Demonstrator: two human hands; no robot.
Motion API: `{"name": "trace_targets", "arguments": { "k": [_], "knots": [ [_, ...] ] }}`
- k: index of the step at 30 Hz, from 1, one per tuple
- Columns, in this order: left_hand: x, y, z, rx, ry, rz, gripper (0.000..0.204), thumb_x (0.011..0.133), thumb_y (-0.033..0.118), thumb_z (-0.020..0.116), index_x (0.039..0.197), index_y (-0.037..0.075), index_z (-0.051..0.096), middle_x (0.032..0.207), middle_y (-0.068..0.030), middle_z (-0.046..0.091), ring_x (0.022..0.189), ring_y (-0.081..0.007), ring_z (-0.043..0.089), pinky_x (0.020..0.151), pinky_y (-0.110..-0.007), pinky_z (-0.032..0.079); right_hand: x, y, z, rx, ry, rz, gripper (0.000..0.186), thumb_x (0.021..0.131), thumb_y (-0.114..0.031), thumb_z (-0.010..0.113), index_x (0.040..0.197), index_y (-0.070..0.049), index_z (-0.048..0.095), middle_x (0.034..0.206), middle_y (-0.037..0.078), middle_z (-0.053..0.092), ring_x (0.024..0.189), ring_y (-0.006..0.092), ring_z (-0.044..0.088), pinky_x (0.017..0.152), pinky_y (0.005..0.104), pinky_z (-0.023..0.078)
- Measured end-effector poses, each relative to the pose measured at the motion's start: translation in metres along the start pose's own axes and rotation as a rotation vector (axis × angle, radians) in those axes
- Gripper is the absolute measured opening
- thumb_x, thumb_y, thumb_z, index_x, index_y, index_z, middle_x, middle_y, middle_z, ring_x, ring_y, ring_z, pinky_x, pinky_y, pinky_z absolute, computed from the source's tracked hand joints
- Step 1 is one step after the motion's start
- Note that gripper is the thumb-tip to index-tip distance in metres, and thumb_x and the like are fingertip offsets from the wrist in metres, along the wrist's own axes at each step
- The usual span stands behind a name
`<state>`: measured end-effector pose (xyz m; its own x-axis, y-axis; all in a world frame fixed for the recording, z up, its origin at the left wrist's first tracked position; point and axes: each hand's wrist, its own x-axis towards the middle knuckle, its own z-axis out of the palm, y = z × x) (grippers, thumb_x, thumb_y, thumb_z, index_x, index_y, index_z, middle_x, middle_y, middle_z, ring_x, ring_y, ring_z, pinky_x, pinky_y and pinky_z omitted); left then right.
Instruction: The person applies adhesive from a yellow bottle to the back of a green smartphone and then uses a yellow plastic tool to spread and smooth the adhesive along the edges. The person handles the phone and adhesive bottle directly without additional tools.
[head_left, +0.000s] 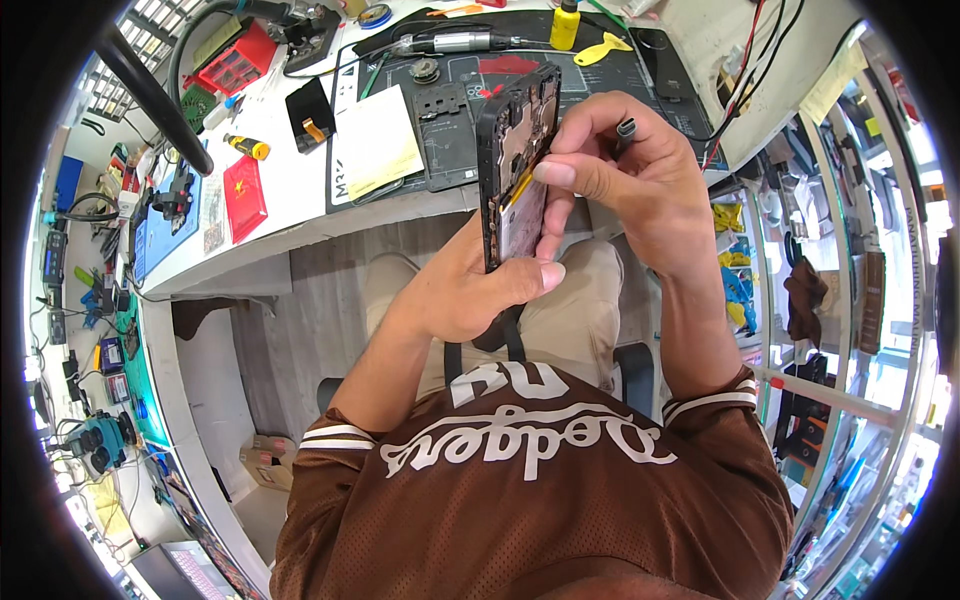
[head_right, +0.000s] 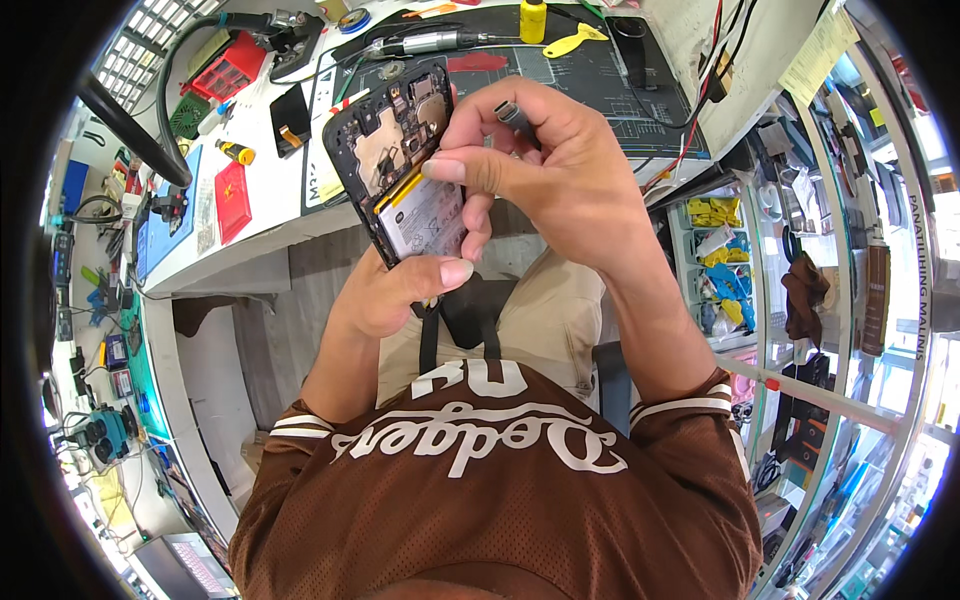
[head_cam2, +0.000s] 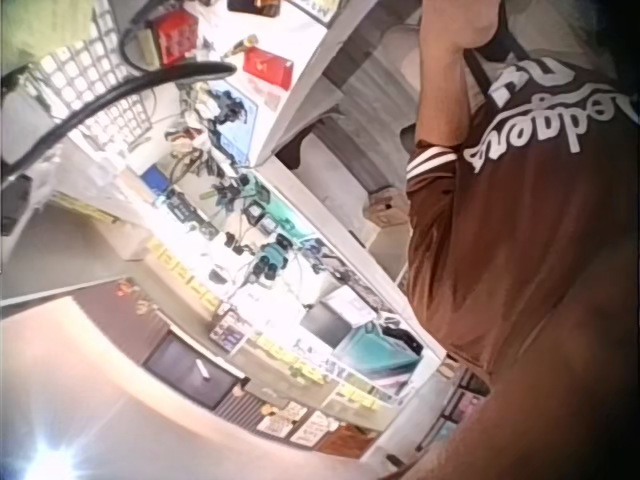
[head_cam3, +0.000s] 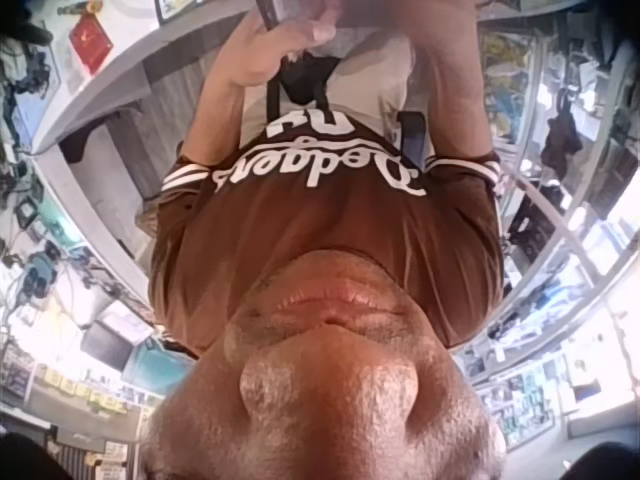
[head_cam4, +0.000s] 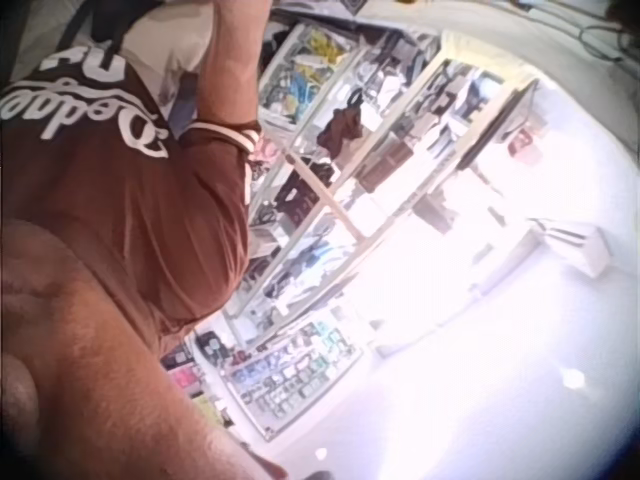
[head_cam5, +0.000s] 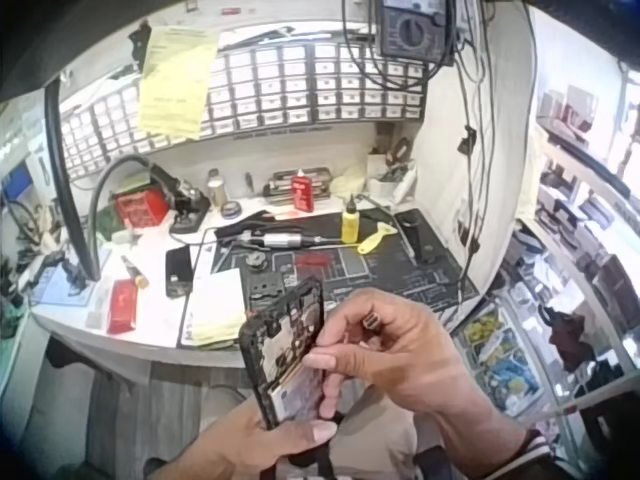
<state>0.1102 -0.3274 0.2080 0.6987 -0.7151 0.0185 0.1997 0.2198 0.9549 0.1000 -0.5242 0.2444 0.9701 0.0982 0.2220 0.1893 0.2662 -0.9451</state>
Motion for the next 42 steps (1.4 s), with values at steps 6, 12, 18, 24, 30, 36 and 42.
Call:
{"name": "trace_targets", "arguments": {
  "k": [6, 12, 18, 24, 30, 36, 42],
  "knots": [
    [0.006, 0.0, -0.004, -0.169, -0.073, 0.006, 0.054, 0.08, 0.023, 0.078, 0.125, 0.005, 0.054, 0.111, -0.005, 0.055, 0.094, -0.0157, 0.056, 0.084, -0.032, 0.047, -0.004, 0.003, 0.008, 0.027, 0.084, -0.096, 0.017, 0.097, 0.001, 0.076, 0.111, 0.0, 0.066, 0.084, 0.006, 0.067, 0.064, 0.0112, 0.069, 0.056, 0.0254, 0.059],
    [0.018, -0.004, -0.01, -0.308, -0.12, 0.107, 0.047, 0.085, 0.022, 0.074, 0.124, 0.006, 0.052, 0.097, -0.0011, 0.052, 0.084, -0.0107, 0.049, 0.074, -0.026, 0.04, -0.006, 0.004, 0.006, -0.531, 0.145, -0.475, 0.027, 0.099, 0.004, 0.07, 0.125, 0.0, 0.074, 0.088, 0.008, 0.066, 0.076, 0.0132, 0.07, 0.061, 0.0262, 0.058],
    [0.011, 0.01, 0.011, -0.132, 0.038, 0.078, 0.054, 0.091, 0.018, 0.068, 0.138, 0.001, 0.048, 0.101, 0.0014, 0.05, 0.085, -0.0073, 0.045, 0.074, -0.025, 0.039, -0.013, 0.02, 0.02, -0.663, 0.231, -0.512, 0.034, 0.091, -0.005, 0.074, 0.125, -0.006, 0.08, 0.101, 0.009, 0.074, 0.095, 0.0237, 0.066, 0.09, 0.0352, 0.046],
    [0.008, 0.015, 0.012, -0.095, 0.037, 0.082, 0.045, 0.091, 0.017, 0.068, 0.13, 0.002, 0.049, 0.104, 0.0003, 0.048, 0.089, -0.0087, 0.044, 0.077, -0.027, 0.04, -0.013, 0.025, 0.021, -0.583, 0.232, -0.515, 0.034, 0.096, -0.004, 0.07, 0.129, -0.005, 0.078, 0.107, 0.011, 0.071, 0.095, 0.0218, 0.064, 0.087, 0.033, 0.049],
    [0.009, 0.018, 0.013, -0.068, 0.04, 0.058, 0.035, 0.09, 0.016, 0.067, 0.118, 0.005, 0.049, 0.102, 0.0006, 0.046, 0.088, -0.0091, 0.044, 0.077, -0.027, 0.039, -0.015, 0.024, 0.021, -0.442, 0.216, -0.433, 0.035, 0.099, -0.004, 0.068, 0.132, -0.006, 0.077, 0.114, 0.012, 0.069, 0.097, 0.02, 0.063, 0.082, 0.03, 0.051],
    [0.008, 0.018, 0.016, -0.052, 0.069, 0.056, 0.033, 0.09, 0.014, 0.066, 0.118, 0.005, 0.049, 0.1, 0.0012, 0.046, 0.087, -0.0089, 0.044, 0.077, -0.027, 0.04, -0.014, 0.023, 0.016, -0.608, 0.161, -0.498, 0.034, 0.103, -0.007, 0.064, 0.134, -0.003, 0.074, 0.117, 0.013, 0.067, 0.092, 0.0164, 0.063, 0.078, 0.0273, 0.051],
    [0.011, 0.015, 0.004, -0.058, 0.057, 0.001, 0.031, 0.091, 0.015, 0.066, 0.115, 0.006, 0.049, 0.096, 0.0006, 0.048, 0.084, -0.0082, 0.046, 0.075, -0.025, 0.038, -0.006, 0.018, 0.007, -0.627, 0.052, -0.428, 0.034, 0.109, -0.013, 0.059, 0.137, 0.003, 0.07, 0.12, 0.014, 0.065, 0.08, 0.0117, 0.064, 0.072, 0.0238, 0.052]
  ]
}}
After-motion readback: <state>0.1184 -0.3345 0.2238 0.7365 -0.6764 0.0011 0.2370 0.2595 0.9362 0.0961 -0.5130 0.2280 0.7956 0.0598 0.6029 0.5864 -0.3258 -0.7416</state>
